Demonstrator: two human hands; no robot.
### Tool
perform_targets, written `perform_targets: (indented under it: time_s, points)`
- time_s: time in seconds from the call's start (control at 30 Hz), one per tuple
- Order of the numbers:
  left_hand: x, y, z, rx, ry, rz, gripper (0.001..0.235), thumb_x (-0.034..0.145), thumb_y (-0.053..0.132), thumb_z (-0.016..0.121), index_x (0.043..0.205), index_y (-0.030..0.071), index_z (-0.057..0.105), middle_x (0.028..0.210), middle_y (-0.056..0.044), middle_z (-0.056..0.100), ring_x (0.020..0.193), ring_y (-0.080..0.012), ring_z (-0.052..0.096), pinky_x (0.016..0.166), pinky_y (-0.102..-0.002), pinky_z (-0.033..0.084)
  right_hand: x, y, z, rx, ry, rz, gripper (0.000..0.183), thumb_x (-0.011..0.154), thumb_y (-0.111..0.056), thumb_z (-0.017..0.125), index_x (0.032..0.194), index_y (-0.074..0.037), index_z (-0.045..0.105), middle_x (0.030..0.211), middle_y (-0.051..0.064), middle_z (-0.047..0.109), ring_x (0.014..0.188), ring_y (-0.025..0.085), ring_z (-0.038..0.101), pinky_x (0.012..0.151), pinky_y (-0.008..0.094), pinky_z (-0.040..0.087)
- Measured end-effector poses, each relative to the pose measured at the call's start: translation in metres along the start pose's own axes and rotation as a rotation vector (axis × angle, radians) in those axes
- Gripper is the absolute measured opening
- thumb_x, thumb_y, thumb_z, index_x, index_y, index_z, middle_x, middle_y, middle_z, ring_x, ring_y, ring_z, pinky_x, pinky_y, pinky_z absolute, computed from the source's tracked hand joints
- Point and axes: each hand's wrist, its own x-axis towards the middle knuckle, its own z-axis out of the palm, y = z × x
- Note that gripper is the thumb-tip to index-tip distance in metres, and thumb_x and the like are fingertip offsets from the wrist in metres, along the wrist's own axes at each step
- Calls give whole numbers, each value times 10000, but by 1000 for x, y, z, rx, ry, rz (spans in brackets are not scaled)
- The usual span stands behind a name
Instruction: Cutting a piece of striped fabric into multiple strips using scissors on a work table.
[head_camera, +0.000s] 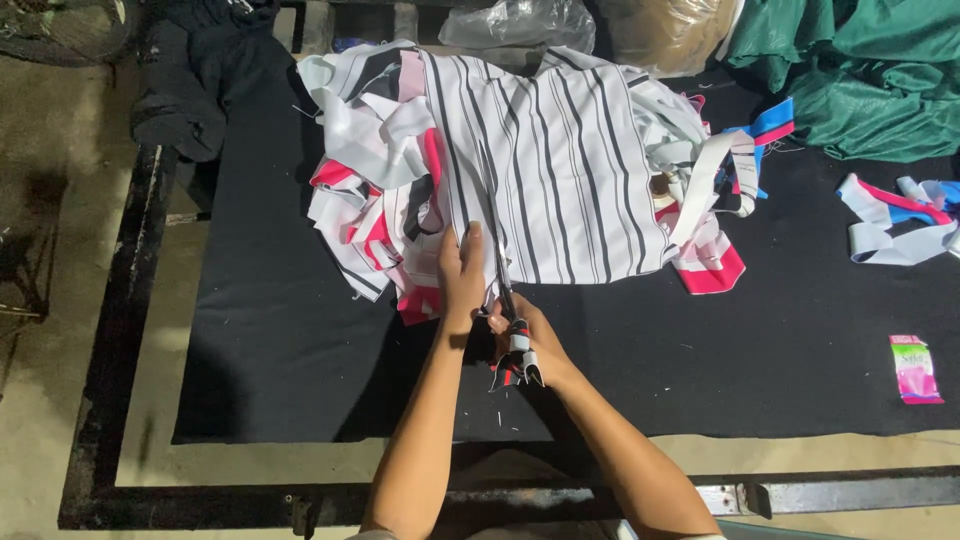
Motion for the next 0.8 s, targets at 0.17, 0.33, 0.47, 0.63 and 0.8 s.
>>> perform_targets:
  time_s: [0.17, 0.33, 0.47, 0.63, 0.8]
  points:
    - [0, 5, -1, -11, -9, -25, 285, 1076, 287, 555, 1175, 38, 653, 1052, -138, 685, 1131, -208, 600, 998, -453, 464, -3, 0, 2, 39, 1, 4, 365, 950, -406, 674, 967, -42, 642, 507, 112, 623, 508, 233, 678, 585, 324, 501]
    - [1, 14, -6, -7, 33, -65, 328, 1076, 291, 559, 1267, 32, 622, 1167, -159, 681, 1194, -257, 602, 1041, -462, 441, -18, -16, -27, -68, -100, 13, 415, 890, -354, 737, 1076, 11, 671, 717, 203, 688, 694, 264, 648, 690, 405, 510]
    - [4, 17, -14, 0, 93, -75, 351, 1069, 307, 581, 1297, 41, 616, 1167, -135, 662, 1176, -282, 614, 1043, -447, 437, -38, -60, -60, -319, -152, 71, 458, 795, -253, 776, 1078, 101, 714, 851, 336, 714, 769, 414, 687, 753, 515, 511]
    - [9, -13, -15, -7, 118, -88, 376, 1059, 343, 609, 1296, 52, 639, 1159, -130, 657, 1184, -259, 600, 1042, -444, 439, -60, -81, -104, -476, -115, 145, 424, 661, -204, 839, 963, 83, 762, 785, 310, 755, 772, 399, 727, 734, 518, 528]
    - [10, 21, -13, -11, 137, -102, 423, 1028, 382, 651, 1286, 47, 651, 1149, -149, 659, 1185, -280, 602, 1047, -450, 441, -75, -56, -137, -445, 180, 213, 484, 532, -148, 978, 937, 53, 806, 701, 169, 791, 762, 259, 713, 756, 392, 539]
